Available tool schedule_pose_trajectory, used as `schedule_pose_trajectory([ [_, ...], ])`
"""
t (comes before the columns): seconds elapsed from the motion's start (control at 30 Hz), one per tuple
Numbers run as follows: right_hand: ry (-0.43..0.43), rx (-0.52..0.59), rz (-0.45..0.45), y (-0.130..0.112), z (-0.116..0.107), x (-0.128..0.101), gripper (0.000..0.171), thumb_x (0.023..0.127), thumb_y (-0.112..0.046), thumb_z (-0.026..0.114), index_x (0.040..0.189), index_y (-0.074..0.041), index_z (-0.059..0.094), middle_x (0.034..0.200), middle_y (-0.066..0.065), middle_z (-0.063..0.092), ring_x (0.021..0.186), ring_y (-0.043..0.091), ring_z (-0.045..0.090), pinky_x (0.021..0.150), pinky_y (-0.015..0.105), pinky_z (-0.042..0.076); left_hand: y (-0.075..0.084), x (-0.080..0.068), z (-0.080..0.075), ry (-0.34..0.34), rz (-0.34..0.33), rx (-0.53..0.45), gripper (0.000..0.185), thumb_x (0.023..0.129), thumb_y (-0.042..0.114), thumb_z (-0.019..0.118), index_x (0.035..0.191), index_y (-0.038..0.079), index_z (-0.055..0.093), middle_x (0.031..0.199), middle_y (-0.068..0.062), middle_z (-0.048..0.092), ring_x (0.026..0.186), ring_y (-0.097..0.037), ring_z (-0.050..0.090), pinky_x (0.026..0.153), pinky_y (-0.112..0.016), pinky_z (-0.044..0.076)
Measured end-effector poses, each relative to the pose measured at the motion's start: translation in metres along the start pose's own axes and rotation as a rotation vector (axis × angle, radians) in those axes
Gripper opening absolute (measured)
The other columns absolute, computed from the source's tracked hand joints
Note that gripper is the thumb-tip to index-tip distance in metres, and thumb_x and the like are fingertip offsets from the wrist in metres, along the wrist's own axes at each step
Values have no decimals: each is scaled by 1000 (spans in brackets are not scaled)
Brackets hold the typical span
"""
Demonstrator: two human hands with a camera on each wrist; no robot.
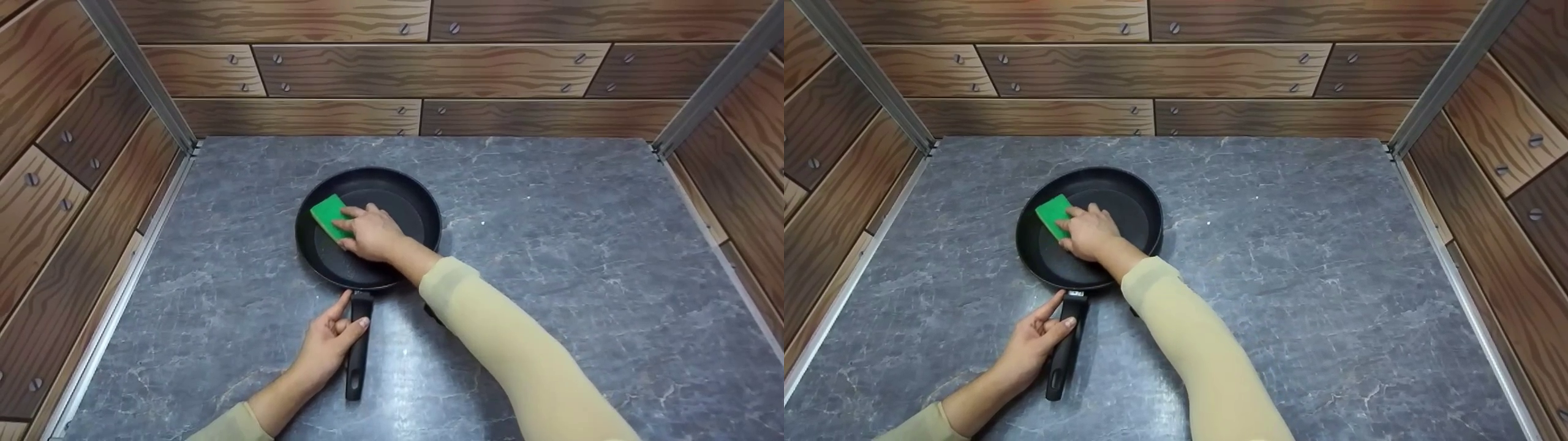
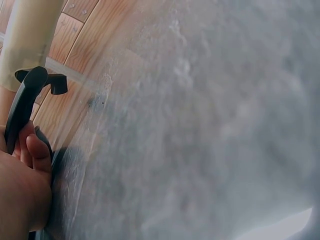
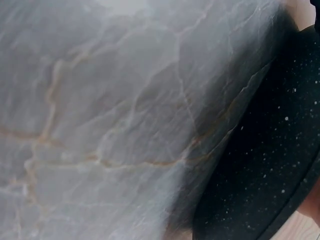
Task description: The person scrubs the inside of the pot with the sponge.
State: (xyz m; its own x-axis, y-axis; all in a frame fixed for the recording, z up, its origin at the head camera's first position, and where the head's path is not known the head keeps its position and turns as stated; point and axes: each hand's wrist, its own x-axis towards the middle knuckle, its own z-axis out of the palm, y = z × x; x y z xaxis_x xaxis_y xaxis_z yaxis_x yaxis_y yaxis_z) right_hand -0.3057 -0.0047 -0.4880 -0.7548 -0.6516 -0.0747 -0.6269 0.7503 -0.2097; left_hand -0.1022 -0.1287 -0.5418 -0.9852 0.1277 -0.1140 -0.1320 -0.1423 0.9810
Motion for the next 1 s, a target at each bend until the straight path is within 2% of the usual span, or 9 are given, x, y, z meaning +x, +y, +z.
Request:
schedule_pose_trajectory([
  [0.23, 2, -2, 66, 11, -3, 0, 54, 109, -48, 58, 159, -30, 52, 168, 2, 39, 135, 37, 48, 111, 53, 44, 0, 1, 1, -3, 7, -4, 80, 101, 7, 71, 164, -8, 24, 62, 5, 49, 51, -5, 47, 50, -18, 42],
  [0.57, 33, -6, 136, 26, -6, -5, 53, 109, -47, 58, 158, -28, 53, 167, 4, 41, 135, 40, 48, 112, 58, 42, -1, 0, 1, 0, 14, -1, 80, 101, 7, 71, 164, -9, 24, 62, 4, 52, 50, -5, 47, 48, -18, 42],
  [1.0, 60, -53, 188, 41, -9, -19, 54, 108, -46, 57, 157, -24, 55, 165, 8, 44, 133, 40, 50, 111, 56, 43, -1, 0, 2, 13, -2, -5, 80, 101, 7, 71, 164, -7, 24, 63, 3, 53, 50, -7, 48, 48, -19, 43],
])
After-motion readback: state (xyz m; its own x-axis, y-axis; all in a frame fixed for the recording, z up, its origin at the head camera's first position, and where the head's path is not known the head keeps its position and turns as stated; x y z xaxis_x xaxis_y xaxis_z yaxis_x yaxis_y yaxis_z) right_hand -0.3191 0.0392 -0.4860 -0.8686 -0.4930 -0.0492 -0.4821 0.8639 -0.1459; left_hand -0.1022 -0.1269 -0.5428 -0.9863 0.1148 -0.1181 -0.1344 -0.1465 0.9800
